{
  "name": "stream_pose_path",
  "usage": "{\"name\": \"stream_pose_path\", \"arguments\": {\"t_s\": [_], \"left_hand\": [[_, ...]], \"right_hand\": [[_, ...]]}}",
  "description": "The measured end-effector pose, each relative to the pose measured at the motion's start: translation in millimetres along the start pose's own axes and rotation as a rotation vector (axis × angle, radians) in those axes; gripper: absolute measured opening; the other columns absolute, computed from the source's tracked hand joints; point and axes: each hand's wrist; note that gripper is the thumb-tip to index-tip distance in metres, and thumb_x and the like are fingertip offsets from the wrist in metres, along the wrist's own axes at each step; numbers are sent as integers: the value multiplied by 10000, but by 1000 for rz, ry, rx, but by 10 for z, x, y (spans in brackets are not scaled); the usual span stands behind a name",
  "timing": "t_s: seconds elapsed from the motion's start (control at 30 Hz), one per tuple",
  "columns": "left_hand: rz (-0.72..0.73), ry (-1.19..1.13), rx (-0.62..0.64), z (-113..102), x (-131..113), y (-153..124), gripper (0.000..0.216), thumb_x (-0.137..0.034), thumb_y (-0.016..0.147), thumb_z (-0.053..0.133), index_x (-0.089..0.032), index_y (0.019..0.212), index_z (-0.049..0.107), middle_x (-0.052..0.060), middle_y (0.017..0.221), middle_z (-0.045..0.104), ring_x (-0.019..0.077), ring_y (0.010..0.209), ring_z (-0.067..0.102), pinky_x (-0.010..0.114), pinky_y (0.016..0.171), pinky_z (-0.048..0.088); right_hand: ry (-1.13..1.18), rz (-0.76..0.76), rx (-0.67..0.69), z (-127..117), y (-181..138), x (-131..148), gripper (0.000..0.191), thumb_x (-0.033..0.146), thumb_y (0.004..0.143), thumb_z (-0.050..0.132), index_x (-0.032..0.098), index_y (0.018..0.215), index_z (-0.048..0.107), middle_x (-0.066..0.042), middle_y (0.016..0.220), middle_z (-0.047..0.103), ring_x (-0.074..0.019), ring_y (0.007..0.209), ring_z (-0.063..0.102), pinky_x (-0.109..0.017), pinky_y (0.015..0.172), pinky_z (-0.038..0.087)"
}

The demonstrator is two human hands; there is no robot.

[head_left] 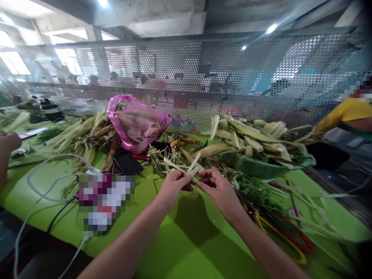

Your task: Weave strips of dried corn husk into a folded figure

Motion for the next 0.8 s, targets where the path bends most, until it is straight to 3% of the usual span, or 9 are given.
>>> {"name": "stream_pose_path", "arguments": {"t_s": [0.17, 0.27, 0.43, 0.53, 0.67, 0.8], "left_hand": [[44, 191, -31, -27, 52, 50, 104, -222, 751, 614, -143, 819, 608, 4, 650, 591, 97, 540, 495, 234, 555, 386], [137, 377, 38, -34, 97, 52, 82, -196, 761, 568, -162, 816, 619, -13, 653, 556, 104, 575, 456, 230, 570, 336], [254, 589, 125, 5, 60, -38, 130, -178, 792, 483, -182, 726, 595, 1, 695, 544, 139, 671, 445, 249, 639, 324], [252, 526, 147, 24, 41, -58, 84, -223, 788, 539, -186, 762, 610, 9, 728, 561, 152, 709, 462, 252, 663, 337], [146, 361, 125, -2, 69, -5, 138, -301, 814, 541, -174, 781, 584, -14, 666, 498, 119, 619, 423, 239, 593, 317], [82, 277, 96, -12, 57, 18, 195, -340, 804, 548, -170, 709, 531, -26, 611, 464, 96, 557, 386, 235, 554, 292]], "right_hand": [[-171, -158, 47, 4, -46, 96, 104, 268, 781, 661, 206, 863, 658, -18, 785, 668, -180, 740, 623, -303, 695, 501], [-93, -99, 91, -1, -61, 128, 104, 290, 776, 675, 202, 828, 693, -27, 814, 700, -186, 768, 636, -308, 733, 501], [108, 75, 28, -22, -25, 79, 215, 358, 715, 743, 184, 838, 715, -28, 775, 702, -172, 703, 618, -296, 673, 491], [196, 102, 24, -31, -20, 88, 266, 392, 720, 749, 186, 883, 715, -38, 816, 704, -169, 716, 615, -297, 682, 491], [278, 8, 26, -43, -40, 132, 327, 451, 820, 649, 196, 1021, 675, -69, 915, 696, -179, 778, 616, -310, 714, 498], [141, -10, -116, -41, -31, 92, 281, 460, 786, 683, 186, 828, 637, -22, 738, 614, -145, 639, 536, -265, 584, 461]]}}
Point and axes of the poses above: each hand's wrist, its own y-axis towards the middle knuckle, its own z-axis out of the palm, x = y × z
